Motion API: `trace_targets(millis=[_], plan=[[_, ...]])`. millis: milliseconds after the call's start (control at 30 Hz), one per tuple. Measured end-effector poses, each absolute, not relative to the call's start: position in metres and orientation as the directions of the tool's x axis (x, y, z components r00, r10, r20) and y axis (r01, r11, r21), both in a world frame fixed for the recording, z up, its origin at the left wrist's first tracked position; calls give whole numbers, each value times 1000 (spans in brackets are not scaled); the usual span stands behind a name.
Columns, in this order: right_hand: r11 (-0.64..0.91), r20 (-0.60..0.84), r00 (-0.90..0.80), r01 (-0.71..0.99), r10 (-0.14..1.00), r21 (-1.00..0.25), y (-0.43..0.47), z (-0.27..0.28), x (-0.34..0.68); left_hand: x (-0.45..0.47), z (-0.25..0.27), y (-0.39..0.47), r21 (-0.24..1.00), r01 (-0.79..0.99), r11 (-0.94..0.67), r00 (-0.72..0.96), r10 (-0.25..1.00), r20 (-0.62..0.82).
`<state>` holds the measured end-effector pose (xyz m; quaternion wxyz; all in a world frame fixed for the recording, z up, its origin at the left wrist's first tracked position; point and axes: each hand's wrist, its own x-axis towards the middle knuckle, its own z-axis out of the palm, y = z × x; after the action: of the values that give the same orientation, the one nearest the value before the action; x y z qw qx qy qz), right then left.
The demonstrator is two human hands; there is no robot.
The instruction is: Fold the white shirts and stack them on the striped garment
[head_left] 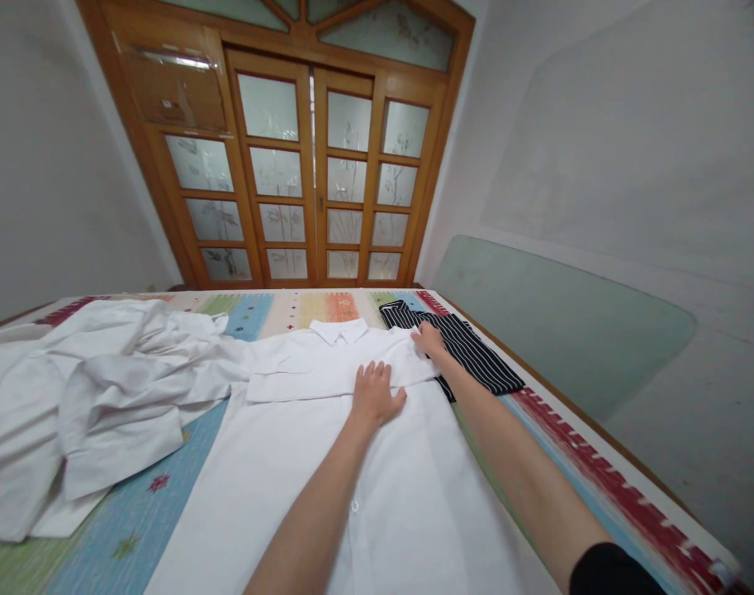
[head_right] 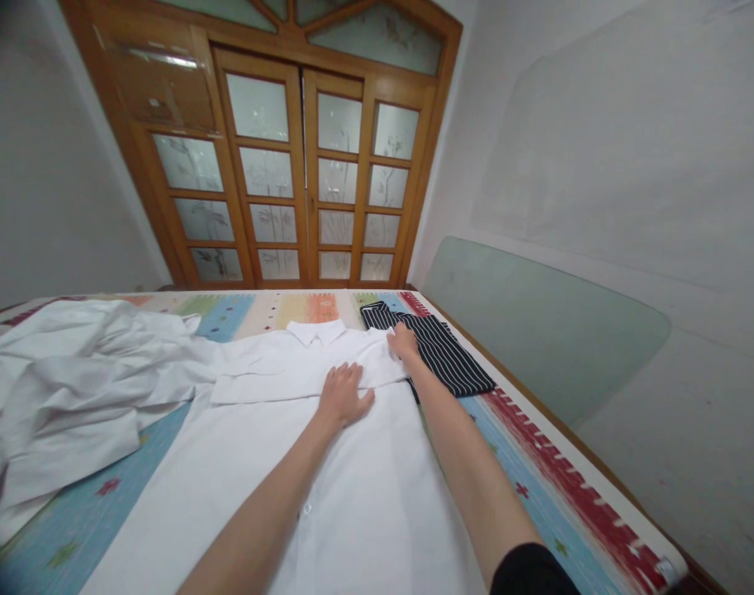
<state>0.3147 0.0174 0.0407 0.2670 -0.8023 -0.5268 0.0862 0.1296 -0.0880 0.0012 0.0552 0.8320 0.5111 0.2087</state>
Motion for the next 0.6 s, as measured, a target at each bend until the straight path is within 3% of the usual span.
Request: trace_targets(millis=[300, 433, 600], plan=[[-382, 143, 443, 867, 885, -319, 1, 57, 293, 130, 2, -87, 310, 831, -462, 372, 876, 307], [-238, 307, 281, 956, 909, -169, -8, 58, 280, 131, 4, -84, 352, 831, -430, 320, 889, 329], [-47, 276, 54, 998, 960, -33, -18, 41, 263, 110, 20, -70, 403, 865, -300, 180, 934, 310]])
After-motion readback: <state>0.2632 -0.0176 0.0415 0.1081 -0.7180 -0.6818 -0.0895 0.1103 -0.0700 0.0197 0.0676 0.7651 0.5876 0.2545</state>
